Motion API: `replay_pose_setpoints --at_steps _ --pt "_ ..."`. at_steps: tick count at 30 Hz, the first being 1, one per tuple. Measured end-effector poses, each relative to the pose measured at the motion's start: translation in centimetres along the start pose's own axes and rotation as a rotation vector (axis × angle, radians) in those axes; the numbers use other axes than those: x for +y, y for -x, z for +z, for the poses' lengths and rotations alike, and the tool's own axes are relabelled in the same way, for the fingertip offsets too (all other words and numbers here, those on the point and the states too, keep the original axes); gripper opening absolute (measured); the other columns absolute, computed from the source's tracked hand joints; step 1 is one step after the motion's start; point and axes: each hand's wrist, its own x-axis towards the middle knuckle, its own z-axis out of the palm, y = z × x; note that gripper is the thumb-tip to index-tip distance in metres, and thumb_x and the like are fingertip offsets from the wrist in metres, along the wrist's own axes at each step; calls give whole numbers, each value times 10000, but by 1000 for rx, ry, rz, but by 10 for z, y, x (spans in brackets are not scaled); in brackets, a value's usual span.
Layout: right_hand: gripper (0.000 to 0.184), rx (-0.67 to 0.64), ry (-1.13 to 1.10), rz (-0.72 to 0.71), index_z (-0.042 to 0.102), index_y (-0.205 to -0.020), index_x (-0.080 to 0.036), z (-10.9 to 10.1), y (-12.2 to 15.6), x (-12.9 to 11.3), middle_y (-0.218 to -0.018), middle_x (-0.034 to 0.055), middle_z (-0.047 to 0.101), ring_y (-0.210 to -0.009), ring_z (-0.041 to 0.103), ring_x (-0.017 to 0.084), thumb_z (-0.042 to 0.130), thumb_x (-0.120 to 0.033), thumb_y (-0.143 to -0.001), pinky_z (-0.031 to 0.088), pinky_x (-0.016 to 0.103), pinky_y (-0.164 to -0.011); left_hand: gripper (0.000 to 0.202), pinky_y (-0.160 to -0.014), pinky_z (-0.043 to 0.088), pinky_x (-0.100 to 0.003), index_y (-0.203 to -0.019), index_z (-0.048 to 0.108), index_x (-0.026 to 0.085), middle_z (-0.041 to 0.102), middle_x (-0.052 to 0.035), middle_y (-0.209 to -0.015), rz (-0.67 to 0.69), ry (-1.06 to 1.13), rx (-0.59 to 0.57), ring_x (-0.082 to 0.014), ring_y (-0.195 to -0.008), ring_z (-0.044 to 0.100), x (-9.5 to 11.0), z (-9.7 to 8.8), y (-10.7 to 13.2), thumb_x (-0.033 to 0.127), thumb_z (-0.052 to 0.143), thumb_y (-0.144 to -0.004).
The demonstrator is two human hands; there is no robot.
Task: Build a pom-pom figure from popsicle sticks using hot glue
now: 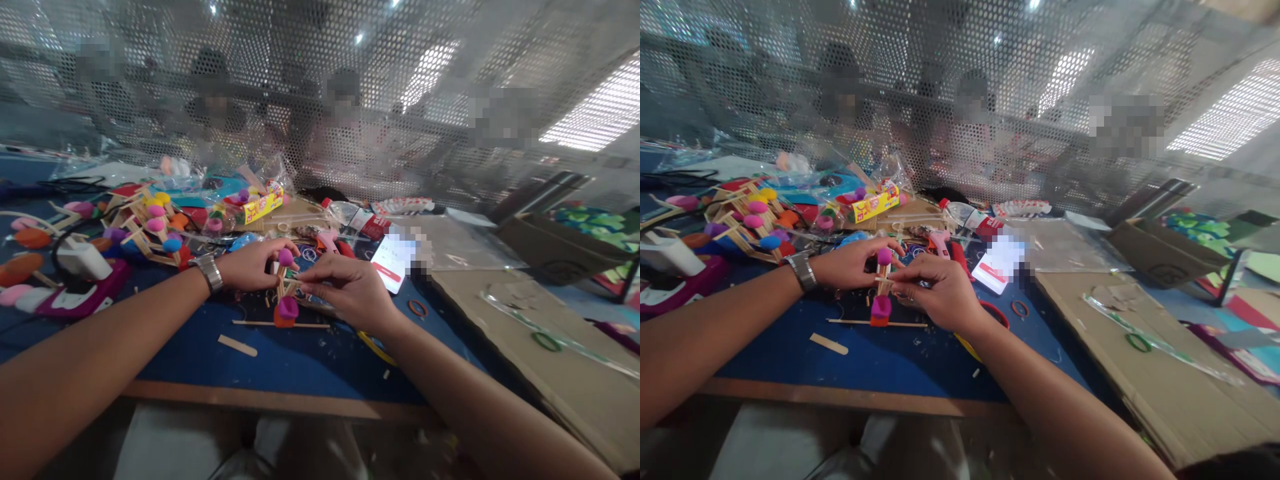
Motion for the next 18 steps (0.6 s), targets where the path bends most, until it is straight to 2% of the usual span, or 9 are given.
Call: replay_pose_setpoints --at_steps 6,13,18 --pt "183 -19 99 -137 836 -952 -273 -1 1 1 -770 23 729 -690 652 135 735 -149 -865 550 278 -670 512 -870 518 -355 -1224 562 216 756 -76 -1151 9 65 -36 -232 -1005 707 0 0 -1 155 697 -733" --pt "193 -22 173 -177 830 -957 -288 -1 1 1 -832 30 732 -737 668 148 714 -152 -884 562 295 -703 497 -842 524 -337 -1197 555 214 743 -73 -1159 29 24 -34 -222 -992 705 -2 -1 -2 133 695 -727" --pt "231 -35 187 -213 825 -981 -286 -2 1 0 -858 25 725 -763 666 145 717 -113 -872 554 289 -724 480 -831 526 -326 -1189 565 211 736 -71 -1162 29 9 -27 -228 -1000 703 -1 -1 -2 175 712 -734"
